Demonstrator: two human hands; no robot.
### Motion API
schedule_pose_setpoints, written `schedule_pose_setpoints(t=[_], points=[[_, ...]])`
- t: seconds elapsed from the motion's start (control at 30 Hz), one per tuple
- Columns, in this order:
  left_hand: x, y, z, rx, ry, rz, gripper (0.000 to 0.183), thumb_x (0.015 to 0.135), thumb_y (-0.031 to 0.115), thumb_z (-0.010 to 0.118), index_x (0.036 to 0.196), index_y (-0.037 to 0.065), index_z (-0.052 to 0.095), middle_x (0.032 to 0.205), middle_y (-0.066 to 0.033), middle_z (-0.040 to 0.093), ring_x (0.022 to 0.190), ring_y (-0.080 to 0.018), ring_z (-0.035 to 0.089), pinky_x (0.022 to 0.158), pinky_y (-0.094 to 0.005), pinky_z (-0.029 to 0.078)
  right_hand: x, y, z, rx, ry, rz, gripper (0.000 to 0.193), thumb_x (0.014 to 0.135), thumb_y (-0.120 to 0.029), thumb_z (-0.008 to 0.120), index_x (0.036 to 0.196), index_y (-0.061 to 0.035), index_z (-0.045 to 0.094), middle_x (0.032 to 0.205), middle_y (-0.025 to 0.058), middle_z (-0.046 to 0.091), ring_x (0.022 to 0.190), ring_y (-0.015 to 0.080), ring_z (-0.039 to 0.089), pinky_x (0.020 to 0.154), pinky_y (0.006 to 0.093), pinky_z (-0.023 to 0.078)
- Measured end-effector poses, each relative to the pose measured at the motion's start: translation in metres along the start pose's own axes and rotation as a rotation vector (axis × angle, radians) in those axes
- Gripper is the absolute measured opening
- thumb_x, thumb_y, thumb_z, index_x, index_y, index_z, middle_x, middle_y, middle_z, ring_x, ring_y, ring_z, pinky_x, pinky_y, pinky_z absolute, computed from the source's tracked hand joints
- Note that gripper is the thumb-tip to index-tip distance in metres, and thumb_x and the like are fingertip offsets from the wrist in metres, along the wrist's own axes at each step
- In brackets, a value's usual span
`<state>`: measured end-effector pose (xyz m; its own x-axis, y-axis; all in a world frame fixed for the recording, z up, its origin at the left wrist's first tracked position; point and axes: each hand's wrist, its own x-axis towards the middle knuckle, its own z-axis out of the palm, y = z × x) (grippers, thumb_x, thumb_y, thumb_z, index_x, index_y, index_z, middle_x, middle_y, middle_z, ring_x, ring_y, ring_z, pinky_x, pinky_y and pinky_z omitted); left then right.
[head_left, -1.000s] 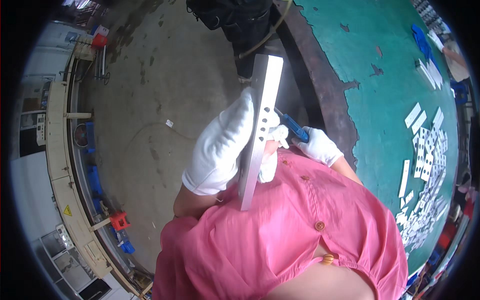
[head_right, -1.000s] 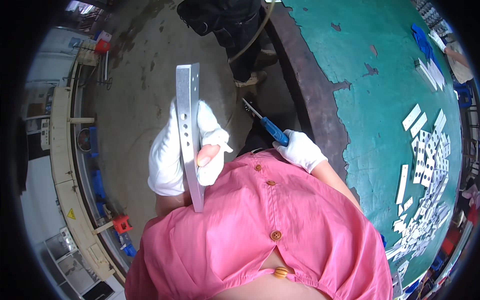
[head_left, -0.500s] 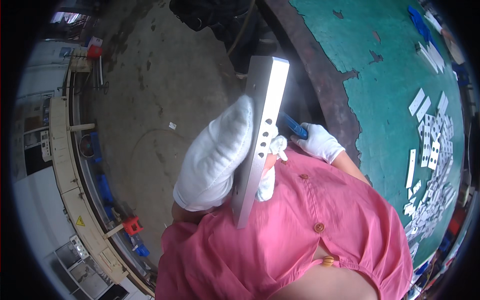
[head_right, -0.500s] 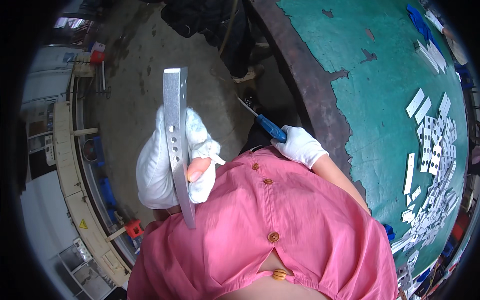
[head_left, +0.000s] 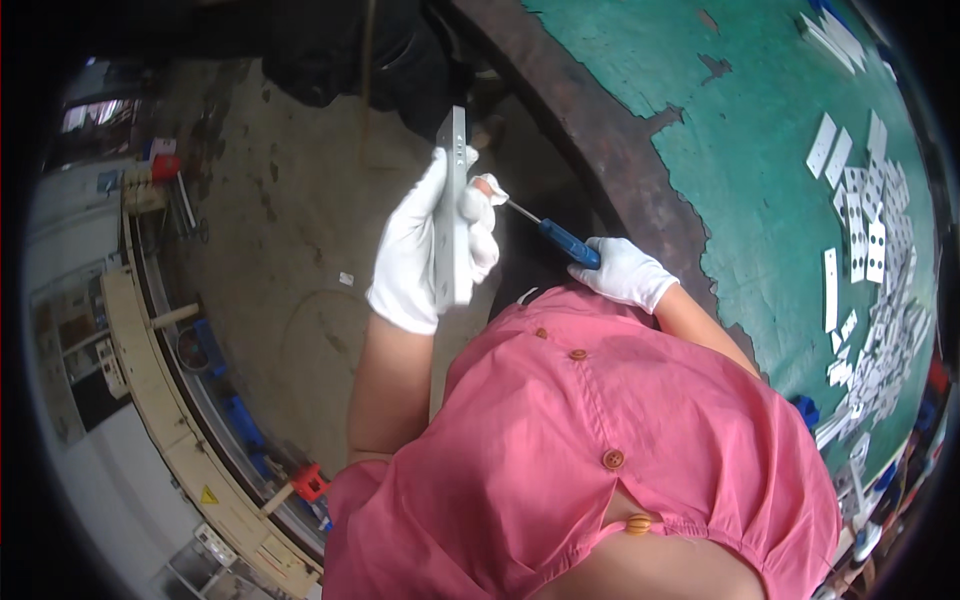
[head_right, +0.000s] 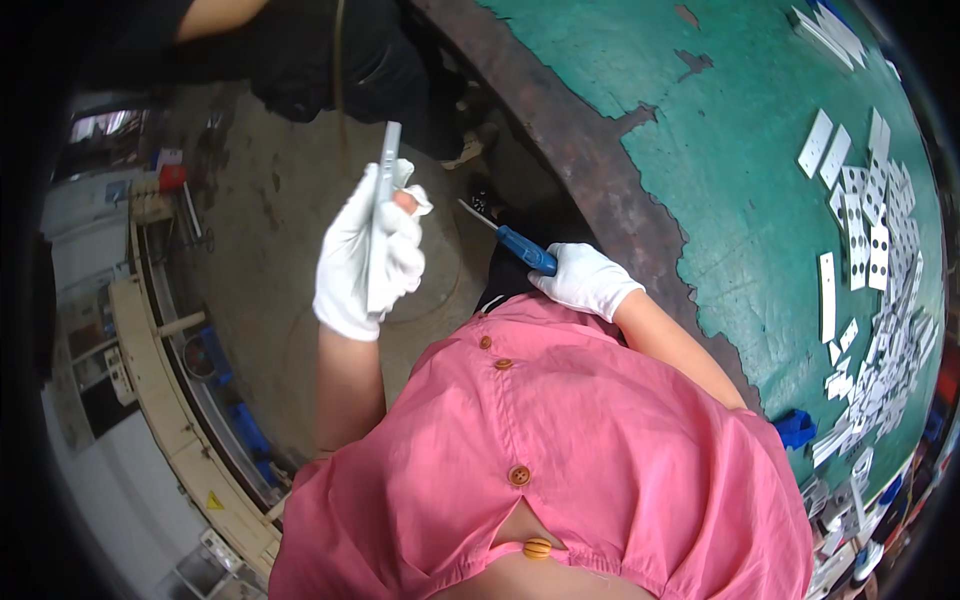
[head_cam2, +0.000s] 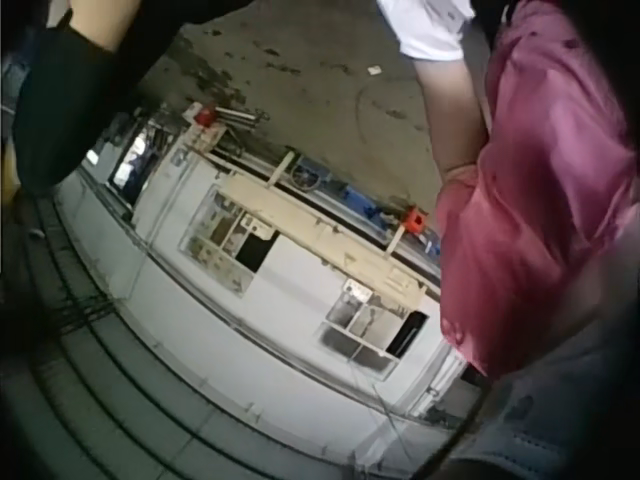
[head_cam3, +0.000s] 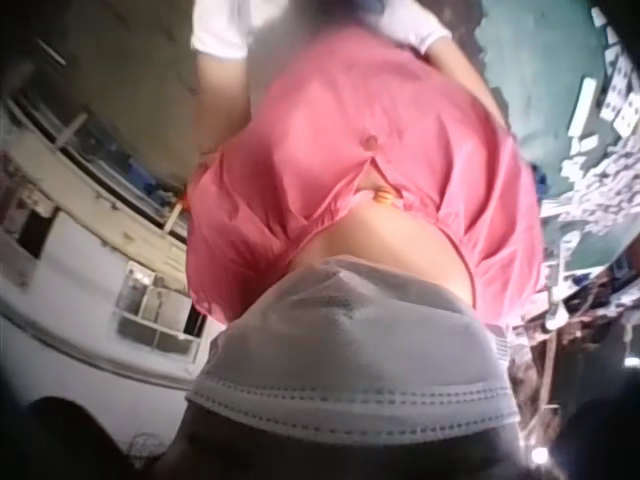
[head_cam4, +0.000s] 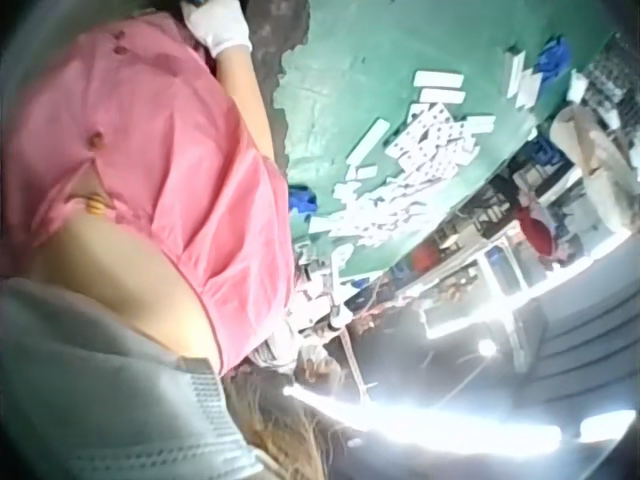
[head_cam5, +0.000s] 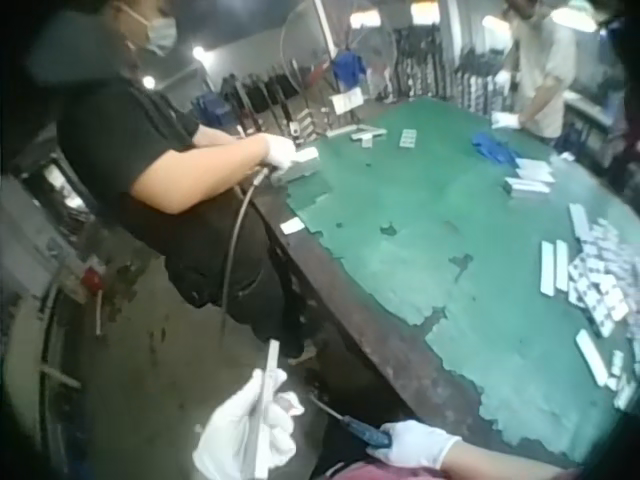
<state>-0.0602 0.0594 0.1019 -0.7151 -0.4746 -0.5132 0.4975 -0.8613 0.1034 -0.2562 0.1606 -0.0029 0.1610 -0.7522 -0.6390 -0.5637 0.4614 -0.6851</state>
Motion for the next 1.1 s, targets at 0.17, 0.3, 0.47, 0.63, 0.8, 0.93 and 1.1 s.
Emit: schedule_pose_setpoints(t=[0.17, 0.3, 0.47, 0.63, 0.8, 0.93, 1.1], points=[[0.054, 0.008, -0.036, 0.353, 0.268, 0.024, 0.022, 0.091, 0.017, 0.048, 0.110, 0.006, 0.046, 0.085, -0.0072, 0.055, 0.067, -0.0180, 0.058, 0.055, -0.0329, 0.052, 0.008, 0.014, -0.004, 0.020, -0.027, 0.047, 0.040, 0.078, -0.033, 0.058, 0.092, 0.0033, 0.060, 0.084, 0.0241, 0.061, 0.085, 0.0384, 0.058, 0.076, 0.0399, 0.044], [0.095, 0.005, -0.023, 1.352, 0.305, 0.452, 0.031, 0.084, 0.017, 0.060, 0.109, 0.004, 0.046, 0.078, -0.0063, 0.056, 0.063, -0.0174, 0.058, 0.055, -0.0283, 0.048, 0.014, 0.024, -0.004, 0.032, -0.043, 0.055, 0.040, 0.077, -0.035, 0.056, 0.088, 0.0036, 0.060, 0.084, 0.0242, 0.061, 0.084, 0.0385, 0.058, 0.076, 0.0399, 0.044], [0.135, 0.019, -0.024, 2.181, 0.211, 0.968, 0.027, 0.085, 0.027, 0.056, 0.095, 0.002, 0.053, 0.077, -0.0123, 0.062, 0.068, -0.0232, 0.061, 0.062, -0.0344, 0.047, 0.019, 0.028, -0.002, 0.037, -0.036, 0.035, 0.039, 0.076, -0.035, 0.056, 0.085, 0.0028, 0.061, 0.084, 0.0240, 0.061, 0.083, 0.0380, 0.059, 0.075, 0.0403, 0.045], [0.164, 0.053, -0.034, 2.450, 0.332, 0.090, 0.039, 0.085, 0.041, 0.050, 0.097, 0.005, 0.053, 0.074, -0.0163, 0.060, 0.067, -0.0300, 0.059, 0.064, -0.0408, 0.045, 0.023, 0.033, 0.000, 0.047, -0.025, 0.024, 0.037, 0.076, -0.034, 0.056, 0.085, 0.0012, 0.062, 0.084, 0.0235, 0.061, 0.083, 0.0374, 0.059, 0.075, 0.0405, 0.045], [0.166, 0.034, -0.043, 1.355, 0.352, 1.149, 0.040, 0.088, 0.036, 0.052, 0.093, -0.003, 0.050, 0.084, -0.0165, 0.059, 0.067, -0.0239, 0.058, 0.065, -0.0354, 0.047, 0.022, 0.033, 0.001, 0.071, -0.028, 0.042, 0.036, 0.074, -0.034, 0.056, 0.084, -0.0002, 0.063, 0.084, 0.0230, 0.062, 0.083, 0.0369, 0.059, 0.076, 0.0404, 0.046], [0.168, 0.064, -0.041, 2.294, 0.396, -0.146, 0.029, 0.084, 0.028, 0.055, 0.096, 0.003, 0.051, 0.080, -0.0183, 0.060, 0.070, -0.0268, 0.061, 0.069, -0.0389, 0.046, 0.027, 0.030, -0.001, 0.070, -0.052, 0.034, 0.035, 0.074, -0.033, 0.056, 0.084, -0.0005, 0.063, 0.085, 0.0233, 0.062, 0.084, 0.0370, 0.059, 0.076, 0.0406, 0.046], [0.166, 0.037, -0.014, 1.594, 0.433, 1.067, 0.035, 0.090, 0.034, 0.049, 0.094, -0.001, 0.046, 0.080, -0.0187, 0.061, 0.071, -0.0355, 0.060, 0.066, -0.0410, 0.048, 0.026, 0.032, 0.000, 0.072, -0.045, 0.039, 0.035, 0.074, -0.033, 0.056, 0.084, -0.0005, 0.063, 0.085, 0.0236, 0.062, 0.084, 0.0375, 0.059, 0.076, 0.0409, 0.046]])
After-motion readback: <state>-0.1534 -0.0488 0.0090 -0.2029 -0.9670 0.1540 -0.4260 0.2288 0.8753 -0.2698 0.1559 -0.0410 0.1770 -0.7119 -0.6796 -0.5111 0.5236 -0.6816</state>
